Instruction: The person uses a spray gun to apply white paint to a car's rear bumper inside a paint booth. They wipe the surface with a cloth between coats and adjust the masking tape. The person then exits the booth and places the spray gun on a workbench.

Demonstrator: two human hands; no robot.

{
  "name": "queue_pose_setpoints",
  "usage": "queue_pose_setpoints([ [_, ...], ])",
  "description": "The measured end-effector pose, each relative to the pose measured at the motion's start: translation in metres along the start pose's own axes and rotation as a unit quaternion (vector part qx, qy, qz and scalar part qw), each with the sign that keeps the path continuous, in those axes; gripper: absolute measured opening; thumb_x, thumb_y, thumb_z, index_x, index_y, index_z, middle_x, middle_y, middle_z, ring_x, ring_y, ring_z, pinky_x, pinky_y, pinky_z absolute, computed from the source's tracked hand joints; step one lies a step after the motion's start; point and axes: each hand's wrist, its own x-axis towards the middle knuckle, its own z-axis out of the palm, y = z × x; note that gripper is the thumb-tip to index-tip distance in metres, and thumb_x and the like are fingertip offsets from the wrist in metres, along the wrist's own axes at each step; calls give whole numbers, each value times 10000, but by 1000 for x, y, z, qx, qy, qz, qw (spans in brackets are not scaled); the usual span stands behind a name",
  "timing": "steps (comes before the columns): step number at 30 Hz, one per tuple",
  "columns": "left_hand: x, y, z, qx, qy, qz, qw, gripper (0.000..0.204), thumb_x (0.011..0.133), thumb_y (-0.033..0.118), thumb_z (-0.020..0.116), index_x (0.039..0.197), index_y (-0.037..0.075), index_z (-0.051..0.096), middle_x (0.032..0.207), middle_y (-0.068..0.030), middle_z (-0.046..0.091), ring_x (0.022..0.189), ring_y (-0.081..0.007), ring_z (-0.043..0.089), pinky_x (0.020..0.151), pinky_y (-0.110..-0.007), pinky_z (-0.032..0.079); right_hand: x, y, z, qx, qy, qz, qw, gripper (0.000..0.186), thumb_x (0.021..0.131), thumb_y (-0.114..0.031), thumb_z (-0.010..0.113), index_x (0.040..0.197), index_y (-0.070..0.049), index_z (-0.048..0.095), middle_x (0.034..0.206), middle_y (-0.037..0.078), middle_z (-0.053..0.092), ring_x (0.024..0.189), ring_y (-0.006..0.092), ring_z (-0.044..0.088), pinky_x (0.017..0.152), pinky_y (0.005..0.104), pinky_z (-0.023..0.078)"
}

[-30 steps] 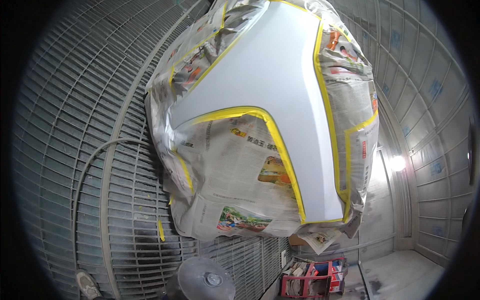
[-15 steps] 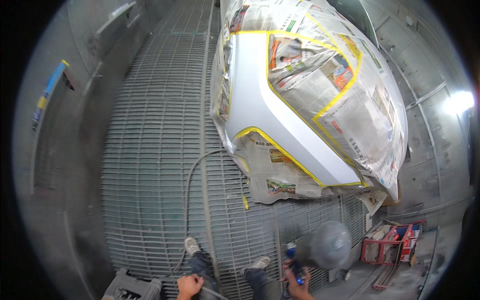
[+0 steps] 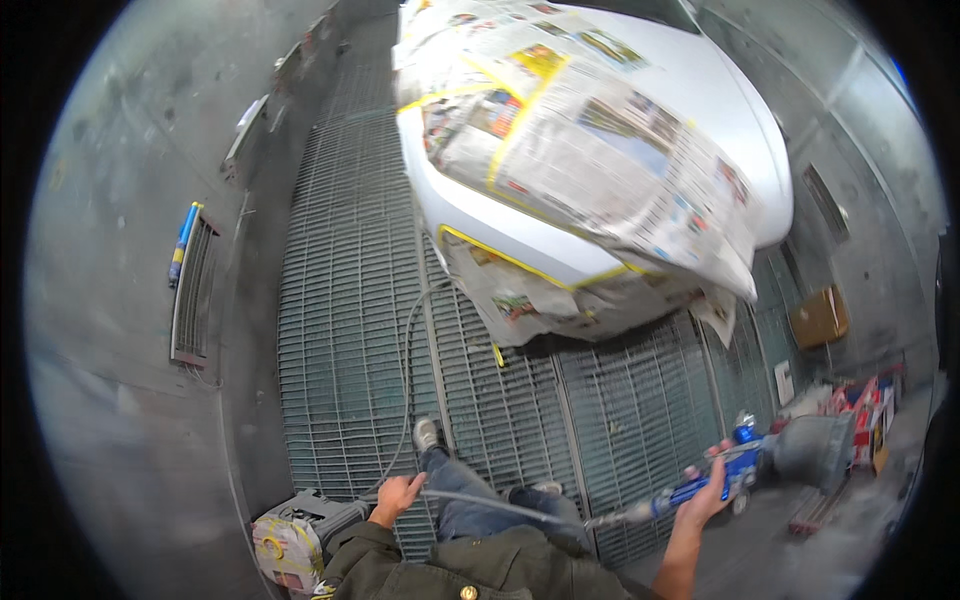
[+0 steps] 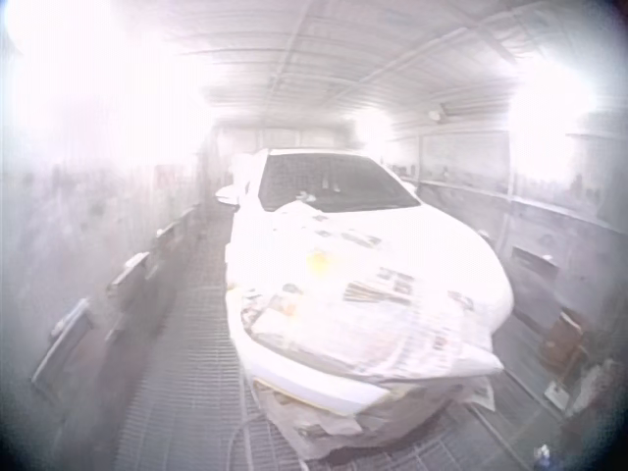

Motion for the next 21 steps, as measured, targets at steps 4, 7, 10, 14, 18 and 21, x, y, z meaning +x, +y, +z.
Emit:
queue_pose_setpoints([
  [4,-29,72,25,52,-67,127,988,584,822,628,614,819,52,710,752,-180,680,794,-400,647,702,-482,500,85,-57,-93,15,113,-11,993,363,938,-126,569,1297,-86,534,1219,56,633,1035,141,604,547,255,524],
  [7,-42,84,45,133,-156,164,965,617,722,664,702,798,51,705,730,-170,678,785,-382,656,675,-452,511,143,-95,-144,31,135,-30,990,313,962,-141,557,1270,-90,572,1217,12,649,970,83,609,551,235,509],
  [10,-38,66,76,241,-258,74,933,601,699,651,716,753,53,701,732,-166,685,772,-340,673,662,-446,512,204,-125,-190,35,179,-30,983,351,954,-116,535,1300,-60,529,1172,68,647,955,117,608,489,252,521],
  [14,-32,100,123,286,-300,5,910,501,754,567,703,808,69,720,808,-163,700,780,-300,676,653,-427,508,282,-144,-253,11,206,-65,976,368,960,-121,521,1324,-65,510,1179,58,646,984,107,605,496,237,501],
  [18,-3,169,192,273,-314,-44,908,492,757,553,705,814,65,719,814,-166,700,787,-305,675,658,-432,507,377,-154,-277,-5,204,-75,976,396,976,-159,528,1358,-65,484,1210,42,656,1007,91,623,555,223,477],
  [21,25,257,239,260,-311,-58,912,485,759,543,706,819,61,718,818,-168,699,793,-309,674,661,-436,507,463,-157,-278,-4,195,-66,979,381,984,-178,522,1349,-72,493,1201,36,660,1006,92,623,554,212,466],
])
